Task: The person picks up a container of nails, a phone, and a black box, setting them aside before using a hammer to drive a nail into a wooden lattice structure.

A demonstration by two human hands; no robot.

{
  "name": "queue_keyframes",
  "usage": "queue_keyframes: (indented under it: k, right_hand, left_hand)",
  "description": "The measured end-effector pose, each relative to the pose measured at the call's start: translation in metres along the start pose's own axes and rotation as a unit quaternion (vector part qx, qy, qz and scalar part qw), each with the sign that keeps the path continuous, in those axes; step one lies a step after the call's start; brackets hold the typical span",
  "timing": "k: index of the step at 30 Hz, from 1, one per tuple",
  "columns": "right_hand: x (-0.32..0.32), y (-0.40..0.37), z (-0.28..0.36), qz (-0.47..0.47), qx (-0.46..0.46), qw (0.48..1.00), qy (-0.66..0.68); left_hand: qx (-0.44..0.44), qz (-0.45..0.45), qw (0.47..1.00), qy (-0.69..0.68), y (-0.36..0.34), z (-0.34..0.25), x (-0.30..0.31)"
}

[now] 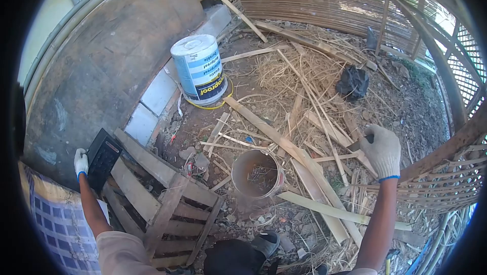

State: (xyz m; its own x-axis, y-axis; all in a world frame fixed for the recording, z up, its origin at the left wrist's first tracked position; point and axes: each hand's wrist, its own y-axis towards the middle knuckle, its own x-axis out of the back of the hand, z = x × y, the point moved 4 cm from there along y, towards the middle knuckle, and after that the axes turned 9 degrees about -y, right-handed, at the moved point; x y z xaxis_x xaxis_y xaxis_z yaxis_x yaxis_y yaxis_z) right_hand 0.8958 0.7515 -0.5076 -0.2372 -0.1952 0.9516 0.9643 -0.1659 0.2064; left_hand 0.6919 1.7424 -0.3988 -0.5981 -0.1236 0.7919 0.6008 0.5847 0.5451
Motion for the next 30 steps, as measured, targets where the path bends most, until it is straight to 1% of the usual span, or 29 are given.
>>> queue_keyframes:
  k: [4,7,9,14,18,20,21,27,29,30]
  right_hand:
    - [0.001,0.001,-0.005,0.000,-0.008,1.000,-0.006]
    - [0.001,0.000,-0.008,-0.003,-0.011,1.000,-0.004]
    - [0.001,0.000,-0.009,-0.005,-0.012,1.000,0.008]
    - [0.001,0.000,-0.009,0.001,-0.017,1.000,-0.011]
    - [0.001,-0.001,-0.006,0.007,-0.002,1.000,-0.014]
    - [0.001,-0.001,-0.005,0.002,0.000,1.000,-0.015]
    - [0.000,0.000,-0.005,0.002,0.000,1.000,-0.016]
    - [-0.002,0.000,-0.006,-0.006,0.009,1.000,-0.007]
    - [-0.001,0.001,-0.007,-0.005,0.013,1.000,-0.005]
    - [-0.001,0.001,-0.006,-0.006,0.012,1.000,-0.006]
  left_hand:
    - [-0.009,0.003,1.000,0.008,0.005,0.009,-0.003]
    - [0.002,0.007,1.000,0.011,0.003,0.001,-0.002]
    - [0.007,0.004,1.000,0.007,0.006,0.007,-0.003]
    - [-0.009,0.000,1.000,0.004,0.014,0.026,-0.009]
    - [0.026,0.022,0.999,-0.032,0.020,0.040,-0.015]
    - [-0.006,0.008,1.000,-0.022,0.020,0.039,-0.013]
    - [-0.006,0.008,1.000,-0.022,0.020,0.039,-0.013]
    - [0.021,0.027,0.999,-0.013,0.022,0.039,-0.013]
    - [-0.025,0.004,0.999,0.023,0.020,0.033,-0.012]
    - [-0.026,0.004,0.999,0.022,0.019,0.031,-0.011]
